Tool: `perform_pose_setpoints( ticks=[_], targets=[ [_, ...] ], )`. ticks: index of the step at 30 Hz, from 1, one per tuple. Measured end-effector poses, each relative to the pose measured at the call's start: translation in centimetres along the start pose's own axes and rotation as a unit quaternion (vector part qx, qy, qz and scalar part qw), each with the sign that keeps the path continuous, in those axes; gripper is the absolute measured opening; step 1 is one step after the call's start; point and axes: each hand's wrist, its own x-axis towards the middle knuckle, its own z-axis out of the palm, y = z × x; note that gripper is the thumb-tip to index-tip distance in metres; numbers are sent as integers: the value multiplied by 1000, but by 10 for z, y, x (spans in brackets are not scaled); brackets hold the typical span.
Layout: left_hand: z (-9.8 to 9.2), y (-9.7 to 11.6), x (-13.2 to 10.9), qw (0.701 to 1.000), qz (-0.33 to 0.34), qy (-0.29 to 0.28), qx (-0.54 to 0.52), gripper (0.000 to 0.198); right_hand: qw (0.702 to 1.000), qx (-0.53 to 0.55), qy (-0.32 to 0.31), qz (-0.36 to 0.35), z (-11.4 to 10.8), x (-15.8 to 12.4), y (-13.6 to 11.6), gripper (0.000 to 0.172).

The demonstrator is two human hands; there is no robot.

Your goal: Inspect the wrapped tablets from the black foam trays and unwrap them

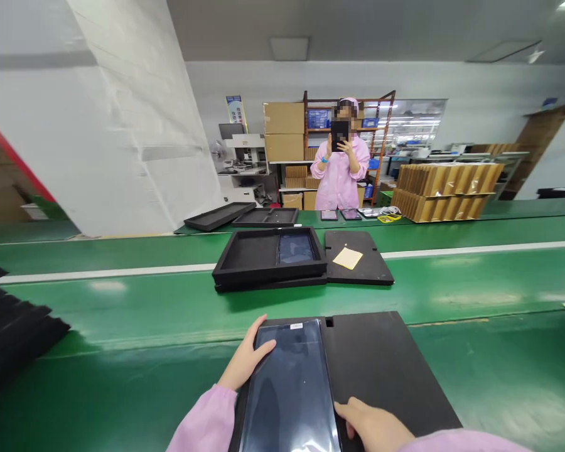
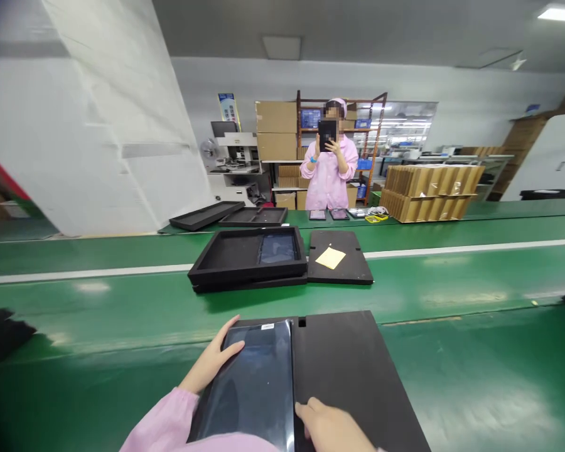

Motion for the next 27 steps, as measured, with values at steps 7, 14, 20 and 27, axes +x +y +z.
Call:
perform_pose_setpoints(
  ticks=[7, 14, 20, 27],
  targets=[
    [5, -23, 9, 1000, 22, 10, -16, 63, 996, -11, 87, 16, -124, 53, 8, 33],
    [6, -35, 16, 1000, 10, -12, -7, 70, 982, -47, 175, 47, -96, 124, 1, 39],
    [5, -36, 17, 1000, 9, -8, -20, 73, 942, -19, 256, 215, -151, 144, 67, 30],
    [9, -52, 23, 999, 28, 9, -14, 69, 870, 65, 322, 368, -195, 159, 146, 35]
  ],
)
